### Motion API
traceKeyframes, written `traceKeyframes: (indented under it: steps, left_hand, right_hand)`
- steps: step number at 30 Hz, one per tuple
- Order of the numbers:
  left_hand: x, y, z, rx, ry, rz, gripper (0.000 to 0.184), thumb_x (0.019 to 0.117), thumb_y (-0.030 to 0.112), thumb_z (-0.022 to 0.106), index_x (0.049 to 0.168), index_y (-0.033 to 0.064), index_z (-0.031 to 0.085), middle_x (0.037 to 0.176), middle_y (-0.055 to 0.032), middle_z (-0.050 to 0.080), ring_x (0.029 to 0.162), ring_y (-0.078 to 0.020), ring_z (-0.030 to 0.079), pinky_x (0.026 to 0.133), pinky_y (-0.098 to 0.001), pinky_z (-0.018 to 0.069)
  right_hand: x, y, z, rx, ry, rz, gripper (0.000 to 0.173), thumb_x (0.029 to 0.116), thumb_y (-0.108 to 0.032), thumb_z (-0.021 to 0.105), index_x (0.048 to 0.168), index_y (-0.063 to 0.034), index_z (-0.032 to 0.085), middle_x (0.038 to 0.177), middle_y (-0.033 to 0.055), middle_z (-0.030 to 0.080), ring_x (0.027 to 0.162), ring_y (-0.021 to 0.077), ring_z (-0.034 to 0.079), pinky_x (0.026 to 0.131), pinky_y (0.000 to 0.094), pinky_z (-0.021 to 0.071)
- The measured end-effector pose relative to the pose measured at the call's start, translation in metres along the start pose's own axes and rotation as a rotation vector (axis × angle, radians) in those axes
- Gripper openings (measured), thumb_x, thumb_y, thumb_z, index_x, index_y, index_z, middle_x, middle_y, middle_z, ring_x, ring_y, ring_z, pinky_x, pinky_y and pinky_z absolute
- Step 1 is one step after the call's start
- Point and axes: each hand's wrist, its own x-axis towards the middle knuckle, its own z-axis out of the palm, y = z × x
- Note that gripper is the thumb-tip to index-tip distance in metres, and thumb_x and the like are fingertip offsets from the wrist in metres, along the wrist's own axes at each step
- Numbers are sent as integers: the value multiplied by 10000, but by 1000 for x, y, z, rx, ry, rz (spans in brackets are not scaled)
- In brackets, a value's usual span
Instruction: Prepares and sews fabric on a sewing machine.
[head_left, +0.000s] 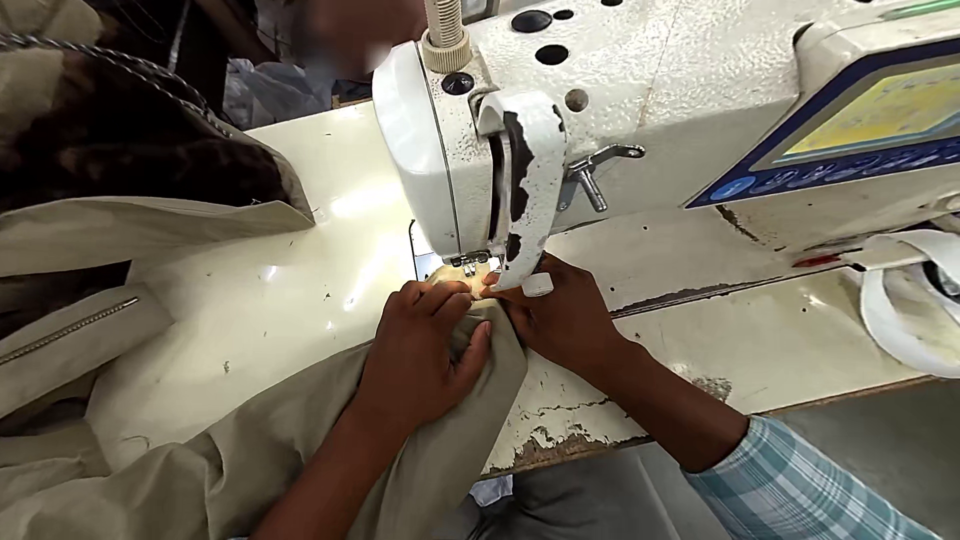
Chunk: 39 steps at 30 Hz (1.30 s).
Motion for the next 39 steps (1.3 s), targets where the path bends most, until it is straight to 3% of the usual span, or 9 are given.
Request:
traceKeyframes:
  steps: [3, 8, 13, 21, 23, 25, 29, 34, 39]
  left_hand:
    - [4, -4, 1, -2, 13, 4, 412, 991, 444, 490, 1069, 161, 778, 1168, 15, 733, 1060, -213, 645, 847, -416, 500]
    - [10, -11, 1, -10, 40, 25, 391, 987, 423, 507, 1056, 149, 777, 1153, -6, 733, 1064, -226, 643, 855, -427, 498]
    - [19, -20, 2, 14, 57, 50, 411, 999, 421, 485, 1025, 125, 768, 1071, -33, 738, 1024, -241, 655, 841, -433, 505]
    - [26, -24, 0, 39, 47, 38, 417, 988, 431, 482, 929, 119, 751, 1038, -34, 734, 1027, -264, 649, 841, -448, 504]
    - [25, -25, 1, 47, 58, 36, 419, 990, 436, 478, 904, 116, 733, 1012, -34, 726, 1012, -268, 645, 827, -450, 505]
    - [24, -28, 2, 41, 52, 25, 429, 997, 445, 465, 975, 122, 747, 1033, -27, 723, 1049, -264, 642, 852, -452, 507]
    - [25, -27, 3, 44, 11, 2, 438, 1008, 462, 451, 1039, 139, 747, 1068, -10, 721, 1082, -246, 632, 881, -447, 498]
    - [9, -19, -2, 52, 9, -49, 459, 1034, 468, 445, 1135, 146, 754, 1223, -13, 720, 1174, -255, 628, 962, -470, 499]
    - [-49, 11, -11, 89, 83, -102, 432, 1012, 479, 471, 1094, 191, 782, 1225, 40, 730, 1182, -233, 646, 958, -472, 523]
  right_hand:
    - [0, -1, 1, -34, 11, 9, 158, 890, -123, 620, 881, -142, 777, 921, 13, 726, 783, 191, 662, 617, 338, 530]
    - [2, -3, 1, -104, 27, 22, 143, 866, -122, 610, 844, -107, 750, 865, 48, 705, 777, 225, 664, 609, 358, 524]
    - [1, -5, 2, -121, -62, 72, 236, 891, -160, 579, 984, -102, 787, 873, 61, 709, 799, 238, 671, 641, 386, 531]
    - [-1, -6, 6, -165, -48, 74, 270, 912, -185, 540, 998, -95, 779, 847, 85, 683, 802, 268, 679, 653, 416, 549]
    - [-1, -4, 7, -152, -50, 64, 281, 928, -180, 534, 1054, -124, 778, 897, 78, 707, 821, 267, 683, 661, 427, 554]
    - [-2, -1, 9, -138, -77, 68, 295, 968, -181, 508, 1117, -149, 760, 1048, 72, 735, 913, 254, 702, 732, 445, 578]
    - [-3, 3, 8, -92, -108, 97, 320, 985, -165, 501, 1189, -172, 748, 1157, 74, 723, 1038, 253, 698, 841, 474, 581]
    - [-2, 17, 14, 69, -72, 154, 279, 979, -154, 521, 1098, -166, 773, 1191, 7, 742, 1129, 181, 691, 946, 443, 572]
    - [-5, 13, 6, 194, -21, 198, 278, 932, -55, 518, 947, -146, 781, 1092, -47, 766, 1003, 120, 690, 869, 377, 555]
